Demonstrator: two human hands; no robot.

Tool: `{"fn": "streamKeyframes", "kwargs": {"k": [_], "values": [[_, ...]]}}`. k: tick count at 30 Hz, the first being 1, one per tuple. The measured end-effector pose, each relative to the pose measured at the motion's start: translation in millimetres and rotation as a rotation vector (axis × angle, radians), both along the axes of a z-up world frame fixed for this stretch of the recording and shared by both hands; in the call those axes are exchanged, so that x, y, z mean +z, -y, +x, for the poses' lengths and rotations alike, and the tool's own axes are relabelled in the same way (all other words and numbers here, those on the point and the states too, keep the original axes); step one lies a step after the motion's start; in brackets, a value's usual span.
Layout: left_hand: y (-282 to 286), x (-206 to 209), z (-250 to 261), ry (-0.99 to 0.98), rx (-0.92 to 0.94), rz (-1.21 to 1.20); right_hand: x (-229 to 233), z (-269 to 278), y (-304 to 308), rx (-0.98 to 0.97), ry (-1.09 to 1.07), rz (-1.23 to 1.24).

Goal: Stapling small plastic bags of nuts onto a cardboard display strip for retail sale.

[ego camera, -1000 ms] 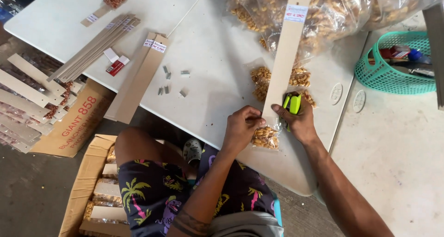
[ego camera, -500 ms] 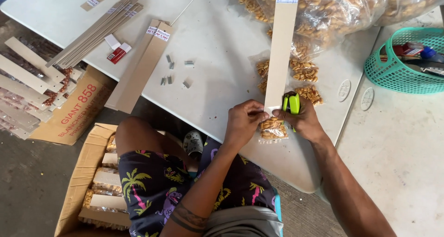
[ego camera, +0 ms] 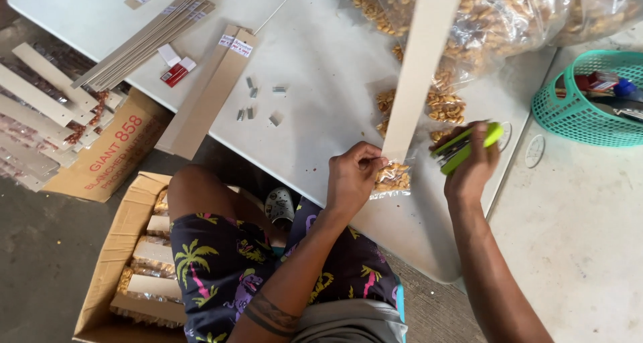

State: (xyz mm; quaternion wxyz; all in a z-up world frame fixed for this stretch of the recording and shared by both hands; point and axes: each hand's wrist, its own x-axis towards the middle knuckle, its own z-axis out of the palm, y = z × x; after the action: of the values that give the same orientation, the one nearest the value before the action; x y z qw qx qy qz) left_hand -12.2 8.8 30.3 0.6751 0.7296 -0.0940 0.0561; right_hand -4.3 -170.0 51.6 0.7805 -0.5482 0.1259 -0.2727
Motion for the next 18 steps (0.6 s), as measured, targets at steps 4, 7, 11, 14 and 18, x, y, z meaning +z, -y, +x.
{"fn": "streamKeyframes", "kwargs": {"k": [4,7,11,14,18], "values": [[6,10,-6,0.088,0.018,0.015,33,0,-31,-0.290,0.056,-0.013],[9,18,-13,0.111,0.015,0.004,34,0,-44,-0.191,-0.151,-0.274],[13,18,-17,0.197,0.040,0.006,73,-10,-76,-0.091,-0.190,-0.306],[20,11,-19,0.235,0.029,0.048,37,10,-59,-0.151,-0.109,-0.362],[13,24,-17,0.191,0.034,-0.044,30,16,-45,-0.065,-0.145,-0.285]]}}
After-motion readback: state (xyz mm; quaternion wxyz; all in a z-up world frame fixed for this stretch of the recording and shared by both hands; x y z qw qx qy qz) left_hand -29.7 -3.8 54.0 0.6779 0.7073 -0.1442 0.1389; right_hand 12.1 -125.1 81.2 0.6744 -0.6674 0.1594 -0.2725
